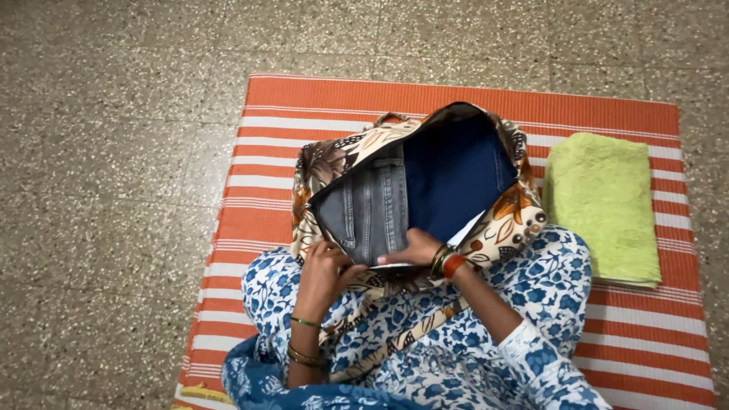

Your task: The person folds a pair of blue pants and places them into a floral patterned bag, then zips the bag closed.

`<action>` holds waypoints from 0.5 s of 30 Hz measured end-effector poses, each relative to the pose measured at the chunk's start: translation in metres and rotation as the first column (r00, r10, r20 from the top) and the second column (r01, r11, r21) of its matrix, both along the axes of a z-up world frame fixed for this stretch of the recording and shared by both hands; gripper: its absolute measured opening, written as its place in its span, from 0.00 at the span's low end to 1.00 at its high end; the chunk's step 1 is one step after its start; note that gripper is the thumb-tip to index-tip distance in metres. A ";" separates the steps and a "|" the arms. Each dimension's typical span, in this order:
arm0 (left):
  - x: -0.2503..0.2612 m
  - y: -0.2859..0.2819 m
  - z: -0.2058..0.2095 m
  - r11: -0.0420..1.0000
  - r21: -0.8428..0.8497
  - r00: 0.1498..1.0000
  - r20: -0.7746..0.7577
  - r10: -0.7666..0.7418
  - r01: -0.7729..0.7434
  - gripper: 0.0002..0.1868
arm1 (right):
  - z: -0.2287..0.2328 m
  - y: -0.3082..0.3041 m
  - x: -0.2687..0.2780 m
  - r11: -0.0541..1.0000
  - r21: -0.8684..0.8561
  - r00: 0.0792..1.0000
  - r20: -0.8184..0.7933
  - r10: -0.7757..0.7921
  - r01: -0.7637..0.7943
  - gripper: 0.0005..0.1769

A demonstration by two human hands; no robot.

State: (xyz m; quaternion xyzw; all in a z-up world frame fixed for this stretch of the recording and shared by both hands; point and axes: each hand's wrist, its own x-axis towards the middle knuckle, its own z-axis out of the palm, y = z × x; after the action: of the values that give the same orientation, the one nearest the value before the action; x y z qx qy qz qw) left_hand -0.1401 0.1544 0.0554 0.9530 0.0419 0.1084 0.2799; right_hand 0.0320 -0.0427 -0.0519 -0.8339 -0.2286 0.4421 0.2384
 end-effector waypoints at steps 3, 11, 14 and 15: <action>-0.010 -0.001 -0.004 1.000 -0.016 0.999 0.034 -0.019 0.020 0.18 | -0.024 -0.003 -0.004 1.000 -0.004 1.000 -0.013 0.009 -0.009 0.58; -0.005 0.005 -0.024 1.000 -0.012 0.995 0.097 -0.022 0.023 0.10 | -0.046 0.003 0.003 0.920 0.336 0.968 -0.212 -0.133 0.200 0.31; -0.003 0.011 -0.017 0.999 -0.037 0.999 0.037 0.020 -0.018 0.09 | -0.013 0.016 0.007 0.876 0.337 0.921 -0.304 -0.245 0.344 0.28; -0.002 0.012 -0.012 0.999 -0.023 0.999 0.044 0.032 -0.031 0.11 | 0.005 0.027 0.008 0.795 0.343 0.835 -0.436 -0.336 0.499 0.25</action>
State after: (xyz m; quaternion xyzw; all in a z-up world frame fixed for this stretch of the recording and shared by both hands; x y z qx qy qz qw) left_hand -0.1424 0.1666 0.0435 0.9464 0.0520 0.1332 0.2897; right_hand 0.0404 -0.0154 -0.0467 -0.6936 -0.0833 0.4553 0.5520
